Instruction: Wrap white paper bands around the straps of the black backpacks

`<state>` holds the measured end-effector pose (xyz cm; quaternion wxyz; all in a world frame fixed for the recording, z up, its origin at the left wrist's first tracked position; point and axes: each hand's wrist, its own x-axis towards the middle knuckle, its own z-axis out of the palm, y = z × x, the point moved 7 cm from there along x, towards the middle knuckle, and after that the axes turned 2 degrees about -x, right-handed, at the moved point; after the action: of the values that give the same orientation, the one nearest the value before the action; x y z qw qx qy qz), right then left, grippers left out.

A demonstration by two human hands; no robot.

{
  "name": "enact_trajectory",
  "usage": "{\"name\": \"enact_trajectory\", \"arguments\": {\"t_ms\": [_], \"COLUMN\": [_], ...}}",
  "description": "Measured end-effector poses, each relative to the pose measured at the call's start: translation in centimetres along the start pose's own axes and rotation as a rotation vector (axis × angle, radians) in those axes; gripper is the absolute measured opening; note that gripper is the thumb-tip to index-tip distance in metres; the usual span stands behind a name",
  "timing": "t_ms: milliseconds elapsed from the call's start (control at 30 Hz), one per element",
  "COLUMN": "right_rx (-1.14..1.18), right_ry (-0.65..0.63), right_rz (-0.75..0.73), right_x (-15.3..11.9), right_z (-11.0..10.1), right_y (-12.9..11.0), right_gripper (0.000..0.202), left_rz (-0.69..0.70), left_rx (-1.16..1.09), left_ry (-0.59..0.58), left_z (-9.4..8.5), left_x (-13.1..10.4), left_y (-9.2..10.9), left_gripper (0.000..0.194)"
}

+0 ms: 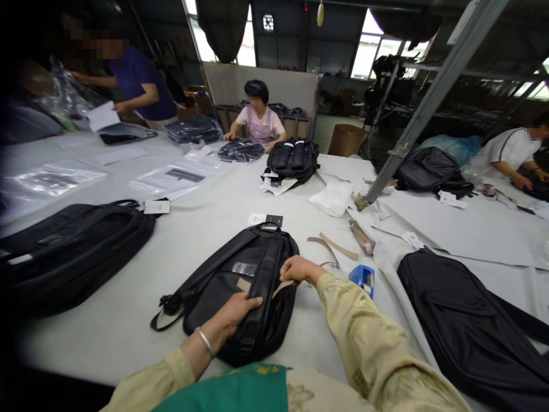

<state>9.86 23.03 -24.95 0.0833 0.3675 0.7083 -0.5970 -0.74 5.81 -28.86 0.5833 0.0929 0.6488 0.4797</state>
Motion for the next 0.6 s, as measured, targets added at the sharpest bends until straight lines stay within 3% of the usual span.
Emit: {"name": "enact_trajectory", "arguments": {"t_ms": [133, 267, 433, 500, 600], "right_rx": [0.112, -0.017, -0.149, -0.331, -0.705], "right_ry": [-0.027, -0.071, -0.140, -0.050, 0.119], "right_rz": [0.024, -0.007, -0.032, -0.126, -0.486], "right_x": [2.1, 3.7, 4.1, 3.8, 2.3], "right_z": [3.1, 6.7, 7.4, 6.5, 6.0], "right_y": [-3.6, -5.2, -5.2, -6.2, -10.2], "right_gripper": [0.015, 0.010, 0.024, 0.021, 0.031], "left_rz": [0.136, 0.306, 0.361, 0.332, 0.270], "left_rx": [0.153, 0.250, 0.267, 0.258, 0.302], "left_ry": [0.005, 0.014, 0.068, 0.084, 0.135], "left_z": [0.3, 0.2, -0.6, -0.8, -1.2], "left_x": [-0.3, -1.3, -1.1, -0.5, 0.1], "left_y": [1.3, 3.0, 2.8, 2.2, 1.7], "left_gripper": [0.019, 0.029, 0.048, 0.047, 0.040]}}
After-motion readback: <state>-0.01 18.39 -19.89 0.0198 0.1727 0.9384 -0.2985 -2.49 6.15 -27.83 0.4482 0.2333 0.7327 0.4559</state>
